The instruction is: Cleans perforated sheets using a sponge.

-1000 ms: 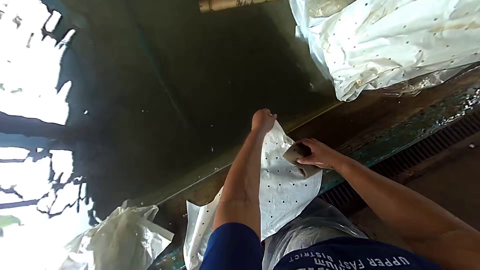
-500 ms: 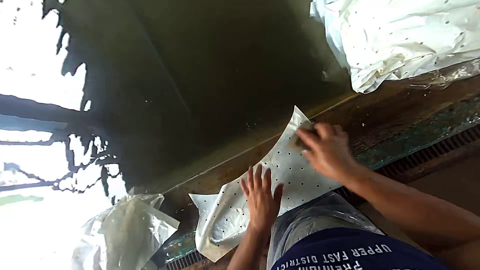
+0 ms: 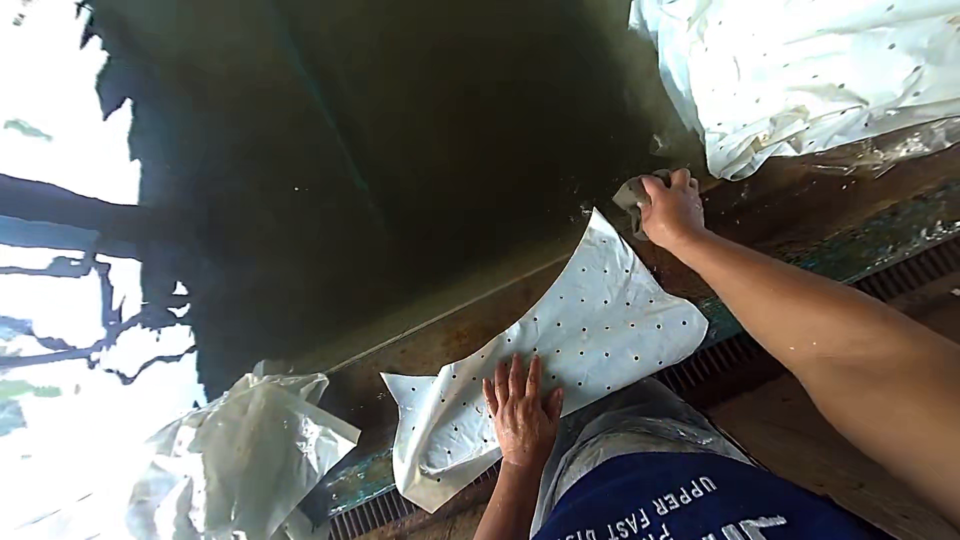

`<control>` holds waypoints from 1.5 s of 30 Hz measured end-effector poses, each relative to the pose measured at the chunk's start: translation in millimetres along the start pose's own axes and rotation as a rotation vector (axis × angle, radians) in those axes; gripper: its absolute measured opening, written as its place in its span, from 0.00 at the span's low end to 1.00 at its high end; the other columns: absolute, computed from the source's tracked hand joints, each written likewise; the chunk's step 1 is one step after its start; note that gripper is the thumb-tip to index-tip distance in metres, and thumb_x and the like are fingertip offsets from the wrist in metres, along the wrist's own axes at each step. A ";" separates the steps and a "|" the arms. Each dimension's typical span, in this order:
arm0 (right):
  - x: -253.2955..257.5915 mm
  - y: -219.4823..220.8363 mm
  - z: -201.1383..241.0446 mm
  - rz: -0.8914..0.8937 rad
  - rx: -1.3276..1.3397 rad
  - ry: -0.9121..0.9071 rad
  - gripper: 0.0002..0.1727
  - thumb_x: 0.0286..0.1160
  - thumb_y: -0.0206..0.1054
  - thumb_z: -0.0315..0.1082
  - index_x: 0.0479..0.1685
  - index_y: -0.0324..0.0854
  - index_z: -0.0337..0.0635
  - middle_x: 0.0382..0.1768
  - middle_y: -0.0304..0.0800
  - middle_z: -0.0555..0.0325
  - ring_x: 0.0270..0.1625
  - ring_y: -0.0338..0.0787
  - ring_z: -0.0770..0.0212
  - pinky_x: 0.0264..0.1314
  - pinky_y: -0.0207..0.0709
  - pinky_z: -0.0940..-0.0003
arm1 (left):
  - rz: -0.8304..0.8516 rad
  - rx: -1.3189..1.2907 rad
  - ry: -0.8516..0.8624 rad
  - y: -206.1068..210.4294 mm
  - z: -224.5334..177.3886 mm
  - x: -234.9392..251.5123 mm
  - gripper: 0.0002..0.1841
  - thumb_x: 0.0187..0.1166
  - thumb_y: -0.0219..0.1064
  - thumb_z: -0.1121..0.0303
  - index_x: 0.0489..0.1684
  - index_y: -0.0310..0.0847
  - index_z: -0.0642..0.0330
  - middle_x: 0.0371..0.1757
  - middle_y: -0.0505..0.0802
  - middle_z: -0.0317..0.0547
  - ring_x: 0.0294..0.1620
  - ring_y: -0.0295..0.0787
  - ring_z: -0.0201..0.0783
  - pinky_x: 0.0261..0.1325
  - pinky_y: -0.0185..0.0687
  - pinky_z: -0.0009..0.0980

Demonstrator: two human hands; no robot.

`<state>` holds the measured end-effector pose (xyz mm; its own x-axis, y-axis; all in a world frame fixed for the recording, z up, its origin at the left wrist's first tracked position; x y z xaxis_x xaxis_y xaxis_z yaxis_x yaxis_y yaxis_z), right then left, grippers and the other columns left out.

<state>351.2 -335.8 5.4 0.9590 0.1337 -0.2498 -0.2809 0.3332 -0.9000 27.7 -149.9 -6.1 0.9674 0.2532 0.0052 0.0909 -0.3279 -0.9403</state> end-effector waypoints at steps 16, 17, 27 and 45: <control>4.6 -6.3 -9.8 0.215 0.369 0.054 0.30 0.83 0.68 0.33 0.83 0.67 0.34 0.77 0.73 0.26 0.78 0.75 0.30 0.78 0.67 0.30 | 0.042 -0.299 -0.048 -53.8 46.6 8.6 0.22 0.76 0.70 0.65 0.66 0.87 0.66 0.74 0.85 0.67 0.79 0.76 0.72 0.81 0.61 0.69; 0.7 -2.6 -3.4 0.290 0.547 0.114 0.29 0.85 0.65 0.35 0.83 0.67 0.38 0.74 0.78 0.35 0.74 0.80 0.42 0.76 0.72 0.40 | -0.047 -0.244 -0.087 -70.0 70.4 10.4 0.18 0.76 0.69 0.68 0.62 0.90 0.66 0.71 0.87 0.66 0.77 0.78 0.70 0.80 0.64 0.67; -14.6 1.8 54.8 0.541 0.547 0.009 0.25 0.89 0.55 0.32 0.82 0.63 0.35 0.60 0.80 0.40 0.53 0.83 0.57 0.56 0.80 0.56 | 0.101 -0.192 -0.688 -82.0 206.2 11.4 0.28 0.81 0.69 0.67 0.81 0.73 0.65 0.79 0.77 0.69 0.81 0.70 0.70 0.78 0.67 0.67; -17.5 14.0 50.7 0.347 0.546 -0.120 0.31 0.69 0.72 0.17 0.76 0.73 0.31 0.71 0.79 0.29 0.71 0.82 0.37 0.73 0.73 0.38 | 0.181 -0.143 -1.071 -76.0 184.8 11.8 0.37 0.71 0.81 0.61 0.77 0.69 0.68 0.75 0.77 0.74 0.72 0.79 0.67 0.73 0.75 0.58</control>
<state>328.6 -286.1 15.2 0.8076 0.4114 -0.4225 -0.5816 0.6738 -0.4557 -11.5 46.1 2.5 0.2685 0.8278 -0.4925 0.0612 -0.5249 -0.8489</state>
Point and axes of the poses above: each hand's wrist, its own x-axis towards the middle knuckle, its own y-axis out of the palm, z = x × y, the point moved 5 cm from there along x, towards the middle knuckle
